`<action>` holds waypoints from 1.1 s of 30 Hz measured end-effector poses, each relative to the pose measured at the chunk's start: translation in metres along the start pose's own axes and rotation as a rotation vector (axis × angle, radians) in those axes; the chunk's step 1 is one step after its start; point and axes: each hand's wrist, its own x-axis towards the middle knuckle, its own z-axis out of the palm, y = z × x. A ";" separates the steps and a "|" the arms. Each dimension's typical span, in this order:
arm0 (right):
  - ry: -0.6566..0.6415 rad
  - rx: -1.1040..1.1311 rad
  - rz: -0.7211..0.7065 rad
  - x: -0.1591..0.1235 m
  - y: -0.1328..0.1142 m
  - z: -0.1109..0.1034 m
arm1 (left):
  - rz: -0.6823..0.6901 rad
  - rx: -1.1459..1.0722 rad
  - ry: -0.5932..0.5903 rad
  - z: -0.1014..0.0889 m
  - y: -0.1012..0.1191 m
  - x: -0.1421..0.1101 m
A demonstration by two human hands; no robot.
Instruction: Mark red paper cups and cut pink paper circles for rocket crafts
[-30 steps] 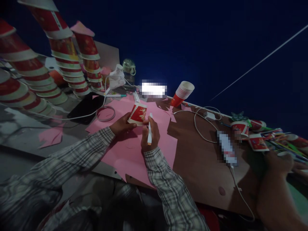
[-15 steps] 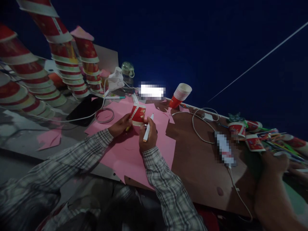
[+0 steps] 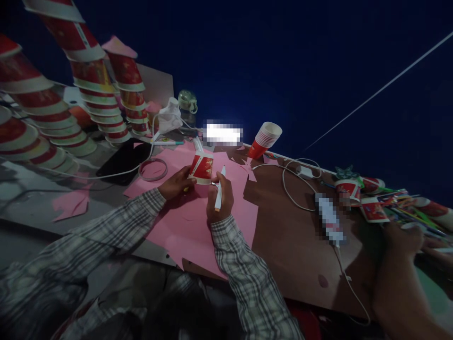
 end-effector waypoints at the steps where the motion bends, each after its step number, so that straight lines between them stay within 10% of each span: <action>1: 0.007 0.006 -0.018 0.001 -0.002 -0.002 | -0.011 -0.004 0.000 0.001 0.000 -0.001; 33: -0.090 0.084 0.081 -0.006 -0.004 -0.004 | -0.080 -0.057 0.030 0.010 0.004 -0.007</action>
